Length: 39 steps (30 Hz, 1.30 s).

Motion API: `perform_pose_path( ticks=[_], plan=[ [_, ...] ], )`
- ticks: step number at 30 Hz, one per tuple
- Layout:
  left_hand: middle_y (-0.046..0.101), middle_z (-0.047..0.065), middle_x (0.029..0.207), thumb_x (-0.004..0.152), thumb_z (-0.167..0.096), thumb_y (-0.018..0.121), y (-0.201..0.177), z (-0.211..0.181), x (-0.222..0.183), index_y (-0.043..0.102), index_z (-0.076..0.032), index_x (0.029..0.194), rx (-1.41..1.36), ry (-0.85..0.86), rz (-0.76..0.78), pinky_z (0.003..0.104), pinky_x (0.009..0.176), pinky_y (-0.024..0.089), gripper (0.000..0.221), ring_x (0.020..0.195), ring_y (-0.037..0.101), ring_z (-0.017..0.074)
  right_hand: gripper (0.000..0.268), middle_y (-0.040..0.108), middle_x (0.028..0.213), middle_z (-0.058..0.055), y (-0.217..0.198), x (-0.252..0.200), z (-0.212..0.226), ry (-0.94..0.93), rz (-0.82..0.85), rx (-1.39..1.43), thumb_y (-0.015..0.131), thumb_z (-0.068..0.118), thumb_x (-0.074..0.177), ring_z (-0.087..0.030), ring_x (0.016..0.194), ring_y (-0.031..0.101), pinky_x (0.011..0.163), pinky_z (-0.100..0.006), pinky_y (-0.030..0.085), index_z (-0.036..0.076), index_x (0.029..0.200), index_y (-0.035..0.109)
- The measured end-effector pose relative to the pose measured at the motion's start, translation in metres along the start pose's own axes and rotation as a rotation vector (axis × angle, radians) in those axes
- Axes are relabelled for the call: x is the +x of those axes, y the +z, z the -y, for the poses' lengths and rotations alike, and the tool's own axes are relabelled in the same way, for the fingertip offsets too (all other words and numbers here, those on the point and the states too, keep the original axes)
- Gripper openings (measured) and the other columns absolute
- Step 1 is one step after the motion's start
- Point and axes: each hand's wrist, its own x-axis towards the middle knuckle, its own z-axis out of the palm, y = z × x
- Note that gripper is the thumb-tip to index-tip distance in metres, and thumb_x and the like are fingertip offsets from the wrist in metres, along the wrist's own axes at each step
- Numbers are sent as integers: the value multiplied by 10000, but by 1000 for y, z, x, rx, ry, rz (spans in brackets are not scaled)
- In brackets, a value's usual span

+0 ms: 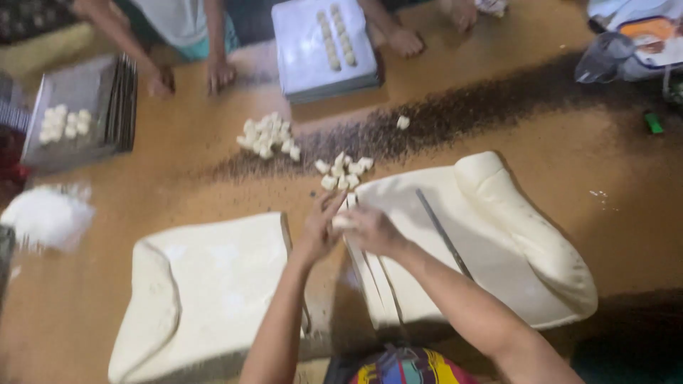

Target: Cutting dough into small pieces and rolling them into uniform balls on a bakery work table.

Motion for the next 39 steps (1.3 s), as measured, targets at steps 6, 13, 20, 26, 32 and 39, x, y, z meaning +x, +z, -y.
perform_pose_path(
  ticks=[6, 13, 20, 26, 32, 39],
  plan=[
    [747, 47, 787, 857, -194, 691, 111, 40, -22, 738, -226, 775, -73, -115, -116, 402, 762, 578, 99, 806, 733, 320, 399, 652, 698, -63, 46, -62, -89, 247, -260, -229, 775, 507, 814, -323, 682, 713, 611, -412, 569, 155, 944, 641],
    [799, 7, 1057, 944, -247, 681, 73, 24, -20, 792, -235, 1131, -294, 157, -114, 376, 911, 566, 218, 972, 753, 213, 773, 637, 1234, -136, -8, -22, -77, 855, 188, -383, 830, 509, 783, -342, 1236, 616, 967, -564, 550, 119, 1360, 496],
    [429, 244, 1479, 786, 33, 623, 4, 38, 5, 395, -223, 1561, -187, -32, 72, 620, 1053, 459, 848, 1258, 570, 466, 141, 725, 833, -108, 26, 13, 12, 286, -52, -58, 736, 176, 882, -330, 822, 741, 693, -406, 583, 114, 1009, 721],
    [720, 60, 880, 894, -306, 627, 87, 81, -14, 690, -170, 945, -110, -61, -18, 440, 723, 562, 159, 853, 711, 326, 172, 649, 714, -54, 56, -17, -59, 294, -242, -315, 768, 235, 795, -300, 687, 702, 612, -397, 553, 173, 895, 642],
    [762, 49, 898, 870, -367, 726, 42, 31, -35, 752, -231, 1026, -145, -170, 31, 402, 741, 582, 209, 878, 749, 278, 321, 699, 782, -177, 28, 5, -51, 551, -38, -394, 795, 383, 844, -420, 816, 713, 732, -514, 562, 104, 915, 655],
    [738, 186, 951, 968, -151, 601, 73, 18, -39, 680, -67, 1049, -308, -158, -8, 531, 843, 548, 141, 989, 709, 418, 142, 636, 731, -50, 57, -37, -57, 255, -117, -153, 774, 260, 845, -303, 751, 698, 691, -408, 563, 184, 872, 658]
  ],
)
